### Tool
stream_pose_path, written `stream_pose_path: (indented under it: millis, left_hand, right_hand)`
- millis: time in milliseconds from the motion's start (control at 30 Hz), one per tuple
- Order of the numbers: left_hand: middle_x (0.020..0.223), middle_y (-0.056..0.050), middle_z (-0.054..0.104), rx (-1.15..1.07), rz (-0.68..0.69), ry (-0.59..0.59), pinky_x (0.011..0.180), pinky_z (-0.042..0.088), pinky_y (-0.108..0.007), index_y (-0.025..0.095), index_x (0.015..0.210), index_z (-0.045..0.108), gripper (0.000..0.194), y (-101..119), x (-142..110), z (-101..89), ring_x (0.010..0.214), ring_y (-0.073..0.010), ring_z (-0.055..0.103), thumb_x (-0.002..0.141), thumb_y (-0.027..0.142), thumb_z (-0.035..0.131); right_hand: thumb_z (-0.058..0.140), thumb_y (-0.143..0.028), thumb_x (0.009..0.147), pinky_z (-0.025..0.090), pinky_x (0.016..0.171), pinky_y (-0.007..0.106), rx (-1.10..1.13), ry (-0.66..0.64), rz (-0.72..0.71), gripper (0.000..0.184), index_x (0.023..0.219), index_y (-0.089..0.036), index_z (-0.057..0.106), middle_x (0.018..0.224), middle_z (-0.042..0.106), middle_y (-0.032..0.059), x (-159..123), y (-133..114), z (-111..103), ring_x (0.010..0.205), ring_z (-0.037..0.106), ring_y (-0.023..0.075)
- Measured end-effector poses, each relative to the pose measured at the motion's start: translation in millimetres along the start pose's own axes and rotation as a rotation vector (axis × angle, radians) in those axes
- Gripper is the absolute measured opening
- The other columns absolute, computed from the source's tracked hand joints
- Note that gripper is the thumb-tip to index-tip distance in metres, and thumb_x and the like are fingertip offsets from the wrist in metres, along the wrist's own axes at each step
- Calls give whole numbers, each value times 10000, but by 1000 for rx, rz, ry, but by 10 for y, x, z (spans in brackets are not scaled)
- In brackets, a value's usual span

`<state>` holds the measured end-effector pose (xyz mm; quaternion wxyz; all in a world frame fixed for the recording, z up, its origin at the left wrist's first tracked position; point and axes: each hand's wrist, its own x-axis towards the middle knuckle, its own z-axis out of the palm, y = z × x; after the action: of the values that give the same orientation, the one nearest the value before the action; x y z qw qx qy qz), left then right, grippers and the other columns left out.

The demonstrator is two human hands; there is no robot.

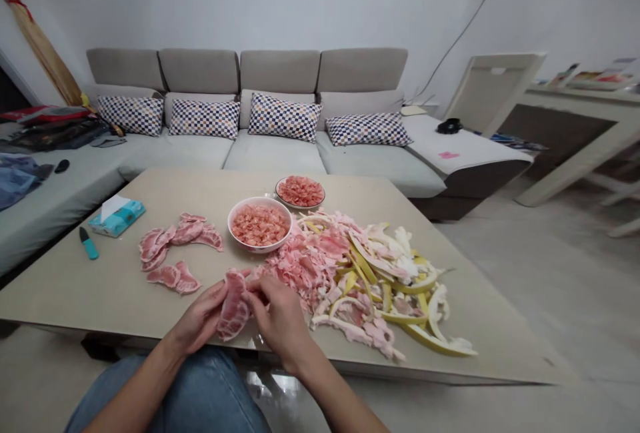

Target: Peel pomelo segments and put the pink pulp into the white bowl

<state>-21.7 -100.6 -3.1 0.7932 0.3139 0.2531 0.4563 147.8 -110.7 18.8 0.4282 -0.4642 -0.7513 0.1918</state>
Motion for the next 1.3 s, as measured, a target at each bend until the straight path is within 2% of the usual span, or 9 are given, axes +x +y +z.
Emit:
stream_pose_path:
  millis: [233, 367, 467, 600, 833, 967, 1100, 1200, 1300]
  left_hand:
    - [1040, -102, 703, -98, -96, -45, 862, 514, -398, 191, 1252, 606, 367, 9, -34, 27, 949, -239, 667, 898, 288, 596]
    - [987, -93, 698, -133, -109, -46, 798, 547, -421, 216, 1333, 534, 436, 32, -41, 21, 895, -245, 681, 909, 308, 574]
    - [1077, -116, 684, -99, -92, -19, 793, 552, -411, 218, 1354, 513, 457, 36, -39, 24, 912, -248, 679, 908, 294, 575]
    - [1154, -135, 666, -43, -94, 8, 806, 547, -400, 194, 1296, 563, 400, 14, -42, 21, 971, -258, 662, 909, 291, 575]
    - [1080, -117, 702, -40, -80, -21, 864, 522, -368, 162, 1235, 609, 345, -39, -24, 12, 932, -224, 678, 906, 262, 585]
    - [989, -101, 721, -168, -137, 17, 783, 552, -387, 168, 1191, 626, 305, -9, 0, -5, 841, -220, 694, 923, 293, 549]
    - [891, -107, 729, -307, -188, 60, 784, 553, -387, 119, 1047, 677, 320, 28, 38, -51, 817, -219, 698, 959, 344, 467]
    - [969, -100, 727, -315, -125, 87, 811, 545, -361, 133, 1094, 663, 260, 18, 48, -50, 887, -209, 693, 959, 254, 476]
    - [1020, -77, 719, -253, -33, 115, 811, 538, -311, 161, 1120, 655, 233, -3, 46, -19, 909, -188, 687, 911, 155, 552]
  right_hand:
    - [515, -276, 926, 444, 553, 258, -16, 33, 69, 256, 691, -195, 577, 641, 611, 19, -9, 68, -153, 594, 573, 161]
    - [551, -240, 909, 505, 660, 279, 47, 7, 72, 149, 843, -196, 676, 802, 711, 47, -12, 55, -238, 717, 650, 180]
    - [600, -220, 885, 522, 755, 296, 118, -58, 55, 135, 947, -219, 720, 904, 751, 49, -21, 4, -216, 826, 683, 193]
    - [598, -198, 877, 508, 692, 282, 89, -57, 35, 142, 893, -212, 739, 814, 753, 45, -42, -28, -107, 739, 676, 182]
    - [575, -166, 817, 421, 561, 253, -84, -1, 46, 157, 686, -184, 661, 610, 632, 12, -17, -50, -61, 572, 571, 150]
    - [539, -189, 845, 464, 610, 248, -67, 97, 68, 154, 761, -190, 668, 709, 683, 29, 42, 39, -261, 628, 615, 154]
    - [510, -274, 895, 471, 684, 281, -323, 209, 53, 210, 899, -192, 702, 860, 730, 71, 49, 269, -569, 749, 661, 194]
    - [484, -411, 927, 409, 581, 290, -626, 220, 114, 418, 607, -195, 644, 589, 638, 54, -3, 446, -769, 566, 591, 190]
    - [439, -394, 949, 439, 660, 319, -722, 263, 54, 357, 877, -161, 701, 821, 697, 114, -90, 582, -899, 717, 621, 230]
